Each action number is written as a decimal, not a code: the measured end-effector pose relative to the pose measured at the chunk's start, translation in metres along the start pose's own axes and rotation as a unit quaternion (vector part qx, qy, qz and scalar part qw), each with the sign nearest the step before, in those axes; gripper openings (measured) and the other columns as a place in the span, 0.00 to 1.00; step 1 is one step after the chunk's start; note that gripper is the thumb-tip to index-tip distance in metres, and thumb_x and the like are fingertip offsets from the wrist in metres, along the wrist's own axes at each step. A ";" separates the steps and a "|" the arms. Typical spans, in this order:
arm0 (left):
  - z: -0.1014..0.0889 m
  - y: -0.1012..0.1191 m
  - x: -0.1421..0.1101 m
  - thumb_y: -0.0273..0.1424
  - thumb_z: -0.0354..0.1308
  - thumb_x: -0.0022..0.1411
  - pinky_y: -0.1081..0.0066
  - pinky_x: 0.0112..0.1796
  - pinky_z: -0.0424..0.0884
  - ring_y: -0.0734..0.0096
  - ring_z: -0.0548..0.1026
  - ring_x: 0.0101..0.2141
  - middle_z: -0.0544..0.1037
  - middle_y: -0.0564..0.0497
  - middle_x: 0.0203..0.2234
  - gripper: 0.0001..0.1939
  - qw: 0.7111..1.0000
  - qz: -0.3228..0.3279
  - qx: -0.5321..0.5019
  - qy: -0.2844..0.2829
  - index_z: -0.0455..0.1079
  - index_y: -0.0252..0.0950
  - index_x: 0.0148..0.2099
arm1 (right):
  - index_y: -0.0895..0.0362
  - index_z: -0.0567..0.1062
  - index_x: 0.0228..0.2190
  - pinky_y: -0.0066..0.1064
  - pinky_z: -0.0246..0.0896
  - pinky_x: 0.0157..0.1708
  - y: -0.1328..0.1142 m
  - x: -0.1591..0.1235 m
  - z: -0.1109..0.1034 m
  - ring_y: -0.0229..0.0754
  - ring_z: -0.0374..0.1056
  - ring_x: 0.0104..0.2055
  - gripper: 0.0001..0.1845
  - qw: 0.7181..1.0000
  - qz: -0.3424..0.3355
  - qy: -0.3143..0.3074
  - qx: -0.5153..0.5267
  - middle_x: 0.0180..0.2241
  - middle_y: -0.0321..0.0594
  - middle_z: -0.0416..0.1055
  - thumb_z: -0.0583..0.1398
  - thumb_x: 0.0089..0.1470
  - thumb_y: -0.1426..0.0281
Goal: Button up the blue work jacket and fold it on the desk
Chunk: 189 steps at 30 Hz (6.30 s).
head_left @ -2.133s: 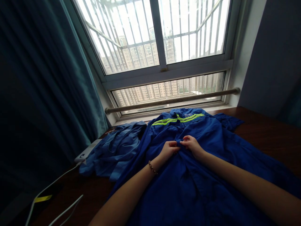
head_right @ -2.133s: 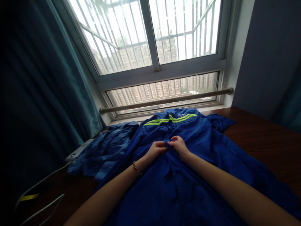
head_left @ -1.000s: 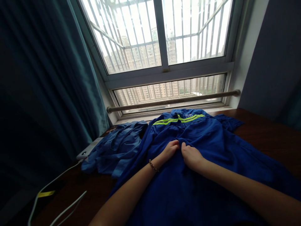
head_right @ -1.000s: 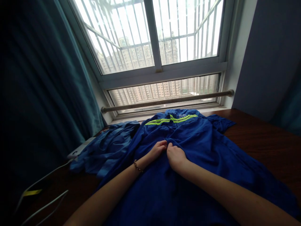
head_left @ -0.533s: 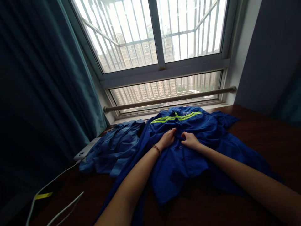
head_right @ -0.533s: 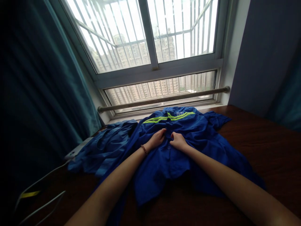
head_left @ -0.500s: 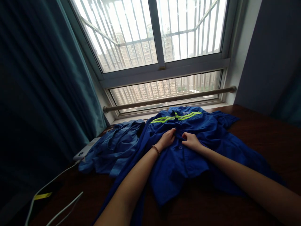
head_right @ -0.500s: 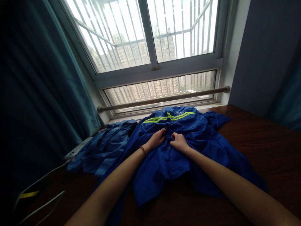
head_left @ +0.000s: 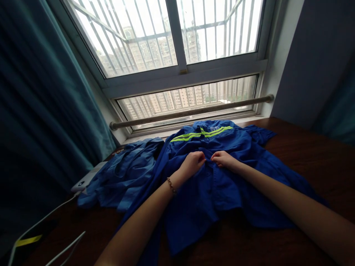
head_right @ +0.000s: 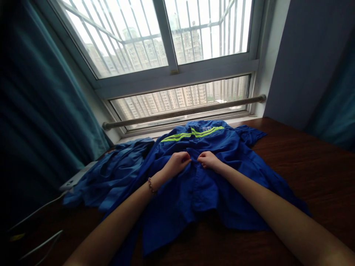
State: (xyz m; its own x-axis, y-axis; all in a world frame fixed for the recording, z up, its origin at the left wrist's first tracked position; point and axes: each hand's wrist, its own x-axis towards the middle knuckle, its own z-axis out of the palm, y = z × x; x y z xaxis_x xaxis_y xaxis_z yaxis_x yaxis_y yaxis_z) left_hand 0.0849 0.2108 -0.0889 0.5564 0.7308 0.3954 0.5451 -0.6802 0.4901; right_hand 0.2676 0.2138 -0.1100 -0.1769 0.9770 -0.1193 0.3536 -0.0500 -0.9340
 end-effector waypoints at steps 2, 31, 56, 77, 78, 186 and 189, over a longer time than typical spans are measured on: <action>0.001 0.008 -0.003 0.26 0.54 0.49 0.76 0.25 0.59 0.74 0.66 0.22 0.71 0.53 0.19 0.03 0.996 -0.004 -0.020 -0.083 0.69 0.34 0.26 | 0.59 0.69 0.24 0.25 0.53 0.20 -0.005 -0.006 0.002 0.35 0.61 0.19 0.08 0.992 -0.044 0.033 -0.115 0.16 0.34 0.62 0.57 0.42 0.66; 0.005 0.043 -0.067 0.29 0.54 0.55 0.67 0.47 0.62 0.68 0.68 0.44 0.72 0.48 0.36 0.04 0.967 -0.003 -0.251 0.051 0.64 0.34 0.33 | 0.60 0.70 0.24 0.23 0.51 0.21 -0.022 -0.067 -0.003 0.32 0.59 0.20 0.06 0.995 0.031 0.077 -0.045 0.19 0.34 0.65 0.54 0.38 0.73; 0.013 0.040 -0.070 0.32 0.53 0.56 0.72 0.37 0.65 0.73 0.70 0.34 0.71 0.51 0.32 0.08 0.983 -0.018 -0.179 -0.031 0.64 0.35 0.39 | 0.63 0.69 0.38 0.37 0.58 0.32 -0.033 -0.086 -0.065 0.56 0.61 0.42 0.15 0.761 0.079 0.253 -0.592 0.39 0.56 0.62 0.51 0.45 0.79; -0.004 0.052 -0.067 0.35 0.58 0.51 0.75 0.32 0.66 0.75 0.69 0.30 0.71 0.50 0.29 0.12 0.934 -0.120 -0.336 0.021 0.67 0.32 0.36 | 0.60 0.73 0.30 0.21 0.53 0.25 -0.063 -0.101 -0.068 0.33 0.61 0.27 0.17 0.984 -0.019 -0.173 -0.046 0.26 0.36 0.68 0.63 0.37 0.64; -0.002 0.052 -0.068 0.35 0.58 0.51 0.75 0.32 0.66 0.75 0.69 0.29 0.71 0.51 0.28 0.13 0.929 -0.127 -0.346 0.018 0.67 0.32 0.36 | 0.60 0.73 0.30 0.21 0.54 0.26 -0.064 -0.101 -0.070 0.34 0.62 0.29 0.16 0.982 -0.026 -0.175 -0.062 0.27 0.36 0.68 0.64 0.35 0.65; 0.002 0.039 -0.088 0.27 0.46 0.59 0.64 0.41 0.55 0.71 0.69 0.33 0.74 0.51 0.31 0.07 0.931 0.205 0.280 0.114 0.66 0.37 0.33 | 0.60 0.71 0.27 0.26 0.60 0.28 -0.023 -0.093 0.026 0.35 0.65 0.27 0.10 0.986 -0.151 -0.071 -0.030 0.25 0.36 0.69 0.61 0.38 0.69; 0.003 0.042 -0.085 0.26 0.47 0.58 0.64 0.41 0.55 0.71 0.69 0.33 0.75 0.51 0.32 0.06 0.935 0.181 0.267 0.147 0.65 0.36 0.34 | 0.60 0.72 0.27 0.25 0.59 0.26 -0.028 -0.099 0.027 0.35 0.64 0.25 0.08 0.978 -0.193 -0.036 -0.074 0.23 0.36 0.68 0.60 0.41 0.71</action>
State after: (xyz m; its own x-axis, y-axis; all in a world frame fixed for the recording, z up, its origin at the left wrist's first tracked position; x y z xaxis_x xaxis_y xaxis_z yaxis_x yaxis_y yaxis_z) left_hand 0.0618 0.1199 -0.1045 0.6114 0.3786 0.6949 0.6340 -0.7598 -0.1438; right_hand 0.2499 0.1129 -0.0809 -0.3855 0.8997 0.2047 0.3750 0.3554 -0.8562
